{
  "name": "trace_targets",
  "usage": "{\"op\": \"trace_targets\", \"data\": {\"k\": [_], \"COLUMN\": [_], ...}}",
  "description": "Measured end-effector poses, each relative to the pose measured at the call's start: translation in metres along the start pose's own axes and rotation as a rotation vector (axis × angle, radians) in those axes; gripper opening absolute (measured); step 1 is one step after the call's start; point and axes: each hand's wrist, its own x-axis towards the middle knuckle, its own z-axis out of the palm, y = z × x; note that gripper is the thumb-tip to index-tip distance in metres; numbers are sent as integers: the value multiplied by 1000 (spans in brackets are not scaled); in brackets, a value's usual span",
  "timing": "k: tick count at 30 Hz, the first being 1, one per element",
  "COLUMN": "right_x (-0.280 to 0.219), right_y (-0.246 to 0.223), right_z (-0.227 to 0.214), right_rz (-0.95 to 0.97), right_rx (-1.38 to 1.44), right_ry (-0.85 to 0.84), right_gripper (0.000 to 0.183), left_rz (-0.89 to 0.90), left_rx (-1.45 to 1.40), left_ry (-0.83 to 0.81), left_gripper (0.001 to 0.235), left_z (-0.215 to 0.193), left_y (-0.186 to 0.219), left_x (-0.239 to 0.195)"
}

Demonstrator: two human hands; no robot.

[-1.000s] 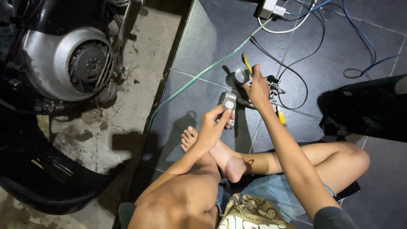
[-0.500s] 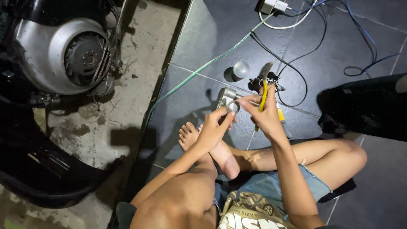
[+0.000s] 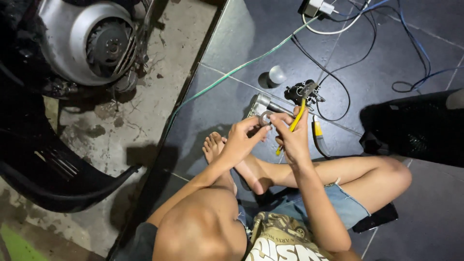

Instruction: The person is cleaning a motorcycle engine component using a small brush and a wire brush while sitting on the floor.

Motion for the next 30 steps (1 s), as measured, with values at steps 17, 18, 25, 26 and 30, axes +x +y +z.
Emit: {"op": "trace_targets", "data": {"k": [17,18,25,26,30], "right_x": [-6,-12,-22,-26,-31], "right_y": [-4,-17,-30,-28,-42], "right_z": [-43,-35,-26,-26,-16], "right_rz": [-428,-468,-348,-414,-583], "right_rx": [-669,-772,-784,-795,-823], "right_ry": [-34,-67,4,37,130], "right_gripper": [19,16,23,25,32], "left_rz": [97,145,262,300,351], "left_rx": [-64,14,99,108,134], "left_ry": [15,19,-89,-93,-133], "left_gripper": [22,22,24,22,22], "left_z": [19,14,22,22,25], "left_y": [-1,10,32,34,9], "left_x": [36,37,40,39,33]}}
